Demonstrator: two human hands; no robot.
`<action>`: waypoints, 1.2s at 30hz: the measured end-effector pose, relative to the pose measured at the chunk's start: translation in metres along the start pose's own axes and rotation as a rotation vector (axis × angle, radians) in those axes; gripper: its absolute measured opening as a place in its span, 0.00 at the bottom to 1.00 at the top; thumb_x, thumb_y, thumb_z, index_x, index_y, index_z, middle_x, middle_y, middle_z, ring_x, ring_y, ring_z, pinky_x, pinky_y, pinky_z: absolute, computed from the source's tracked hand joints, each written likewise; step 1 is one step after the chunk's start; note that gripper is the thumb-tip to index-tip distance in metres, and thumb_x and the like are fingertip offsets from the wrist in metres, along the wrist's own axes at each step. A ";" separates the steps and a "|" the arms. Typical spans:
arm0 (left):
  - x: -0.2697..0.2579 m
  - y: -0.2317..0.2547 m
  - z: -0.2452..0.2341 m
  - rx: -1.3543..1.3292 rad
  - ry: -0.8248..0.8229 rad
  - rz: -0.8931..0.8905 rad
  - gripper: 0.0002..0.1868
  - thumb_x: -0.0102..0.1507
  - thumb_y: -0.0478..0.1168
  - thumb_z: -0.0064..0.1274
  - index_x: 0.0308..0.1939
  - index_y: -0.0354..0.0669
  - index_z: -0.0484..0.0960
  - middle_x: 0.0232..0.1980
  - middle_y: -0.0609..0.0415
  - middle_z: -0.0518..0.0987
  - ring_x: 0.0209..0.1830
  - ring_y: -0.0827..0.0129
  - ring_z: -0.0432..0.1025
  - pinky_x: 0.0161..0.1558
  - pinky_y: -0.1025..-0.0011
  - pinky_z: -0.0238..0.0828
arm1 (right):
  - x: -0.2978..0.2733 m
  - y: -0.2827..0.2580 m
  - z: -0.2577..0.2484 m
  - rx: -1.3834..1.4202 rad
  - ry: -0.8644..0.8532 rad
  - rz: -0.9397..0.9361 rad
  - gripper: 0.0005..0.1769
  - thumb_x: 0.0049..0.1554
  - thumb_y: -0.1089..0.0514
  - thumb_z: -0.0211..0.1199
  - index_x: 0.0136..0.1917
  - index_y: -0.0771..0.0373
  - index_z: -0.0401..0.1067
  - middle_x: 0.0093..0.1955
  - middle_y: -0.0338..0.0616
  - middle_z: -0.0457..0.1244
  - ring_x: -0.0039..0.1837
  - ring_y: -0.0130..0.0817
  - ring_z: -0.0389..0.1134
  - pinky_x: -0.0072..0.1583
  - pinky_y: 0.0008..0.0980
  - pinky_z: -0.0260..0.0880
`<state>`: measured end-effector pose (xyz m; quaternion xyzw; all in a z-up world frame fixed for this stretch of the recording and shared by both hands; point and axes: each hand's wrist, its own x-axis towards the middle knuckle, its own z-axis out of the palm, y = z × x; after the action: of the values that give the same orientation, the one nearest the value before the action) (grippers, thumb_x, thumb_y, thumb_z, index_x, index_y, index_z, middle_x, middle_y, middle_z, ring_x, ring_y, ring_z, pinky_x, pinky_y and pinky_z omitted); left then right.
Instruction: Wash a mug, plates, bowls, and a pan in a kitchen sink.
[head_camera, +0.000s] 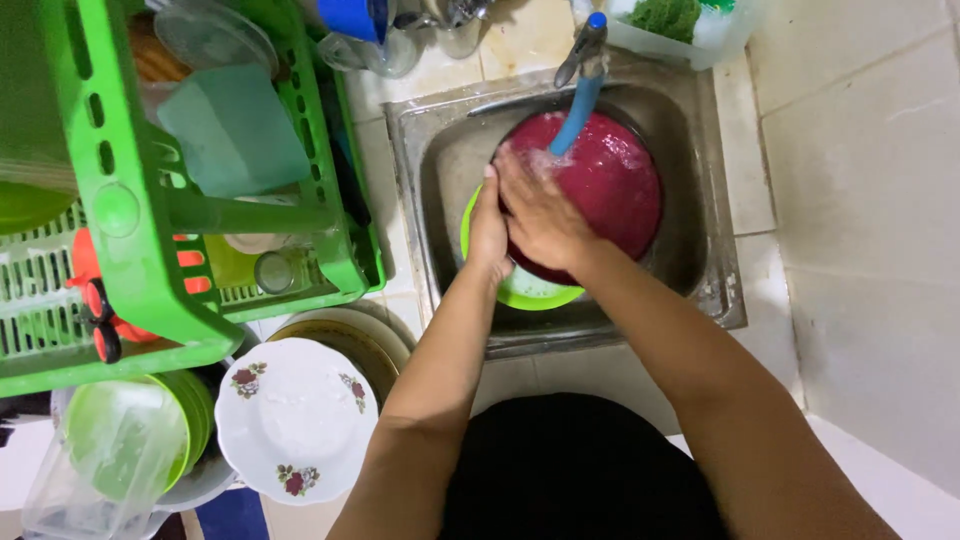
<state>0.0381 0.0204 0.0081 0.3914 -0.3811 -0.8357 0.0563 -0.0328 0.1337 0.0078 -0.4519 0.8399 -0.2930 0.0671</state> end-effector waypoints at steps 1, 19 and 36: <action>0.003 -0.002 0.000 -0.085 -0.014 -0.043 0.38 0.67 0.65 0.42 0.69 0.39 0.70 0.68 0.42 0.75 0.65 0.57 0.71 0.66 0.60 0.66 | -0.006 0.003 0.008 0.108 -0.114 -0.068 0.39 0.63 0.49 0.55 0.82 0.66 0.51 0.85 0.66 0.37 0.83 0.60 0.36 0.79 0.61 0.35; -0.004 -0.002 0.002 -0.159 -0.020 -0.038 0.39 0.68 0.66 0.40 0.69 0.38 0.71 0.67 0.42 0.76 0.65 0.54 0.72 0.67 0.55 0.67 | -0.005 0.028 -0.026 -0.352 -0.102 0.195 0.43 0.63 0.35 0.55 0.80 0.62 0.53 0.82 0.63 0.43 0.83 0.59 0.40 0.76 0.70 0.32; 0.005 -0.004 -0.020 -0.262 0.022 -0.048 0.42 0.65 0.69 0.39 0.72 0.43 0.67 0.70 0.44 0.73 0.68 0.53 0.69 0.69 0.51 0.63 | -0.056 0.080 -0.054 0.180 -0.401 -0.109 0.13 0.54 0.63 0.65 0.53 0.58 0.75 0.58 0.47 0.65 0.63 0.46 0.66 0.65 0.42 0.68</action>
<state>0.0496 0.0091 -0.0060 0.3989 -0.2587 -0.8750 0.0910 -0.0785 0.2355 -0.0009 -0.5380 0.7545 -0.2743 0.2572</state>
